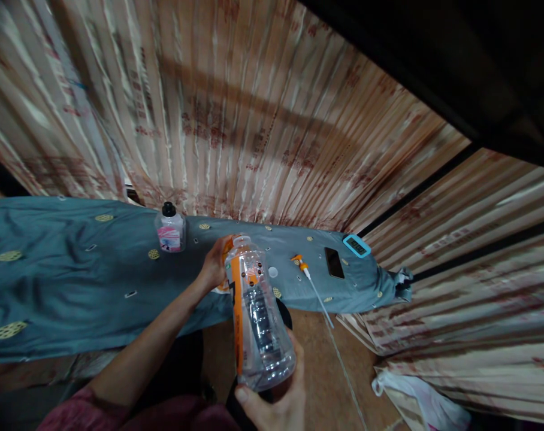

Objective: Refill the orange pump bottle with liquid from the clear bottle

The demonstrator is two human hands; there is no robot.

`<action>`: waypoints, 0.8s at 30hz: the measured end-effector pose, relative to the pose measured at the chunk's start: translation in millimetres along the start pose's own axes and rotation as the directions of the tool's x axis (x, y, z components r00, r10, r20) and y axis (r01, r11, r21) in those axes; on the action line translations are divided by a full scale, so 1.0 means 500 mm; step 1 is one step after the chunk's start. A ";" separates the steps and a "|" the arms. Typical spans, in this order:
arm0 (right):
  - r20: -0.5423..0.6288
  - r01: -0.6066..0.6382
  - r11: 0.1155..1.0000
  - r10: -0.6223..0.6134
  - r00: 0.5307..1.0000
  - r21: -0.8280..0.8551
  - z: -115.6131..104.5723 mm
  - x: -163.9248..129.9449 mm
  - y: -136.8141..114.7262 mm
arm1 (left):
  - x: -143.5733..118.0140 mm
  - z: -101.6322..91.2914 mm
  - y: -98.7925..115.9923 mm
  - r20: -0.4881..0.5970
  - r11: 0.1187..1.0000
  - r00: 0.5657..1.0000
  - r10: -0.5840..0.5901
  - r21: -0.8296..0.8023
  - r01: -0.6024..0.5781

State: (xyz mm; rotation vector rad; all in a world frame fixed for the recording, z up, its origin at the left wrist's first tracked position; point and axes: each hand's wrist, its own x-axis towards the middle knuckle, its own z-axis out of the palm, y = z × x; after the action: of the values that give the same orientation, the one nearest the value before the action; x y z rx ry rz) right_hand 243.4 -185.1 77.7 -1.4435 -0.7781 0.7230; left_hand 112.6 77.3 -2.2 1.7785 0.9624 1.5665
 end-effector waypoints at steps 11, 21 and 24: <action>-0.001 0.015 1.000 -0.015 1.000 -0.010 -0.002 0.002 -0.004 | 0.000 -0.003 0.003 0.021 1.000 1.000 0.001 0.010 -0.001; 0.023 -0.010 1.000 0.010 1.000 0.010 -0.002 0.002 -0.002 | 0.000 -0.005 0.004 0.016 1.000 1.000 -0.005 0.001 0.005; 0.017 -0.011 1.000 0.011 1.000 -0.009 -0.004 0.002 0.001 | 0.001 -0.006 0.005 0.023 1.000 1.000 0.000 0.013 0.000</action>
State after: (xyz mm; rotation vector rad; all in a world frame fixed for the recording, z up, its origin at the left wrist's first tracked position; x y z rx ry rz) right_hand 245.4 -185.5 77.1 -1.4524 -0.7881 0.7424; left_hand 109.9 75.9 0.6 1.8018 0.9638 1.5397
